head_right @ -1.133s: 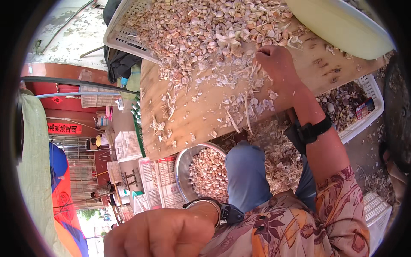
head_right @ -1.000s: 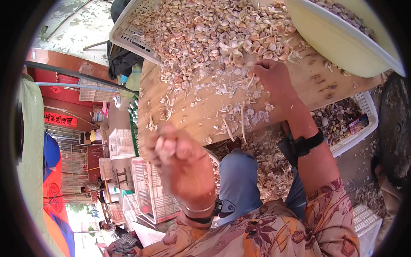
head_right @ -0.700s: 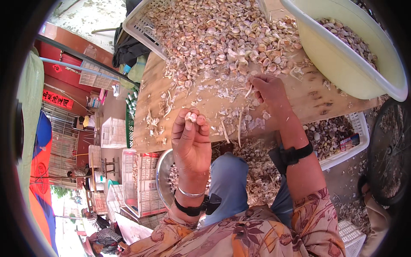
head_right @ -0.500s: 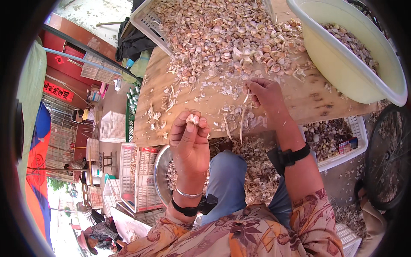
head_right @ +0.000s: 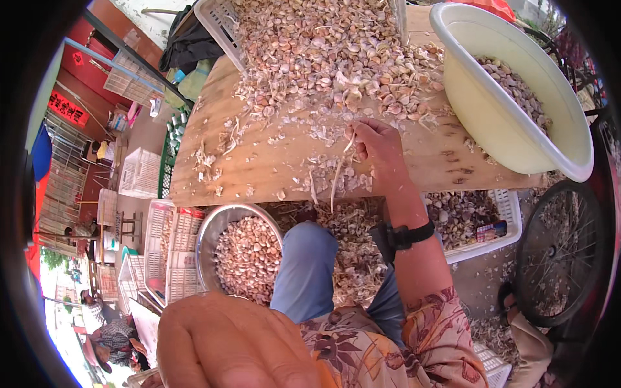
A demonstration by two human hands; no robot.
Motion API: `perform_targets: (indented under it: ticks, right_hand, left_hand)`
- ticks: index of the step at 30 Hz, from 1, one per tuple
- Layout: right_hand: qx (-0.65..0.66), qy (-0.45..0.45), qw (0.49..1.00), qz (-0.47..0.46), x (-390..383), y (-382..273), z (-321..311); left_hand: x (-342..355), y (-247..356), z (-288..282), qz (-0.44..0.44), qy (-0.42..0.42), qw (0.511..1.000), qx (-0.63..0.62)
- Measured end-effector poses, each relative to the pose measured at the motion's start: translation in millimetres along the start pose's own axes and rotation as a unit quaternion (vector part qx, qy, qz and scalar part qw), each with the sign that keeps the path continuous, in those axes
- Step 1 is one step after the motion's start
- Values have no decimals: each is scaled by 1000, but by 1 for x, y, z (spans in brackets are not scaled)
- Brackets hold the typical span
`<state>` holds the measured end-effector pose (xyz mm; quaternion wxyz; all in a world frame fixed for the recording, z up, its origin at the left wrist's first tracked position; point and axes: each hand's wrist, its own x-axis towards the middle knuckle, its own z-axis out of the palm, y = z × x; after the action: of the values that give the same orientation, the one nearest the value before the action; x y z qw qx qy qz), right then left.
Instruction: Peeling garlic cloves by hand and placing them into a bowl.
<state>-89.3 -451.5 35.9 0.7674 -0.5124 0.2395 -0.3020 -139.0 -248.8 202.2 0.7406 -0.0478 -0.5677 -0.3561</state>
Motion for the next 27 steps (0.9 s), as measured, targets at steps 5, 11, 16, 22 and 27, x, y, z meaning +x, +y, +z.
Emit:
perform_targets:
  ticks: [5,11,16,22,27]
  right_hand:
    - [-24,10,1000,-6,0,-1,0]
    - [16,13,1000,-3,0,-2,1]
    - [-15,7,1000,-8,-2,-3,3]
    - [-10,8,1000,-5,-1,-1,4]
    - [-7,3,1000,-10,-3,-1,3]
  left_hand:
    - [-1,-6,28,-18,176,982,-59]
    - [-9,-9,26,-112,141,976,-125]
    - [3,-19,5,-256,-128,888,-359]
    - [-1,-18,46,-68,160,881,-441]
    - [-11,-29,34,-69,17,892,-447]
